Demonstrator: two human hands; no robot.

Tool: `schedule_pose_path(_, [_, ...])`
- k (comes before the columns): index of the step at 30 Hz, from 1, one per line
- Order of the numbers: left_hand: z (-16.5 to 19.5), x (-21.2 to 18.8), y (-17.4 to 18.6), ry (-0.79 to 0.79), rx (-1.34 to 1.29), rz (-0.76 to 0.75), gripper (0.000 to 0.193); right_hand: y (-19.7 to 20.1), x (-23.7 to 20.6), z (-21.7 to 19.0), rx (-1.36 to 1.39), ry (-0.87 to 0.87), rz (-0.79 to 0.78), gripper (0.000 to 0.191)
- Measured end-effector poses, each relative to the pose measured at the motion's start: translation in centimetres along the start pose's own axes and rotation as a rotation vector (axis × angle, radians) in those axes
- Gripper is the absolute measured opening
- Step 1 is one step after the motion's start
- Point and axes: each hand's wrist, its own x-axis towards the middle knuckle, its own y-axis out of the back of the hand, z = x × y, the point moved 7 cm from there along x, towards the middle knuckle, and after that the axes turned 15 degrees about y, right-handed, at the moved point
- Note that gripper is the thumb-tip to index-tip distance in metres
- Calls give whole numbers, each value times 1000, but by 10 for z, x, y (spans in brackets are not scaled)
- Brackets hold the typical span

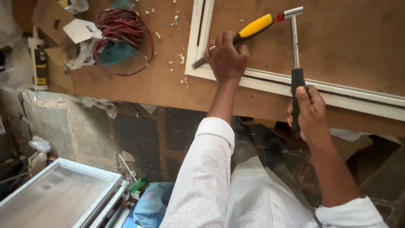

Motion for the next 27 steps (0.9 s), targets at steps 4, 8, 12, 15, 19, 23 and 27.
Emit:
schedule_pose_path(4, [-4,0,-5,50,16,-41,34,3,2,-4,22,57,22,32])
schedule_pose_path(8, [-4,-1,-6,39,38,-30,35,2,2,0,6,24,0,33])
schedule_pose_path(12, [-2,0,-2,11,51,32,37,0,2,-1,3,42,13,33])
schedule_pose_path(15, [-5,1,-7,76,60,-65,39,-1,0,-4,4,59,10,35])
schedule_pose_path(19, [-3,0,0,63,34,-18,35,-7,-2,-3,-39,35,-15,36])
schedule_pose_path(23, [-1,0,-1,58,18,-25,34,-7,1,-14,33,180,25,33])
schedule_pose_path(27, [-4,1,-4,96,73,-62,35,-6,4,-7,-111,33,-62,36])
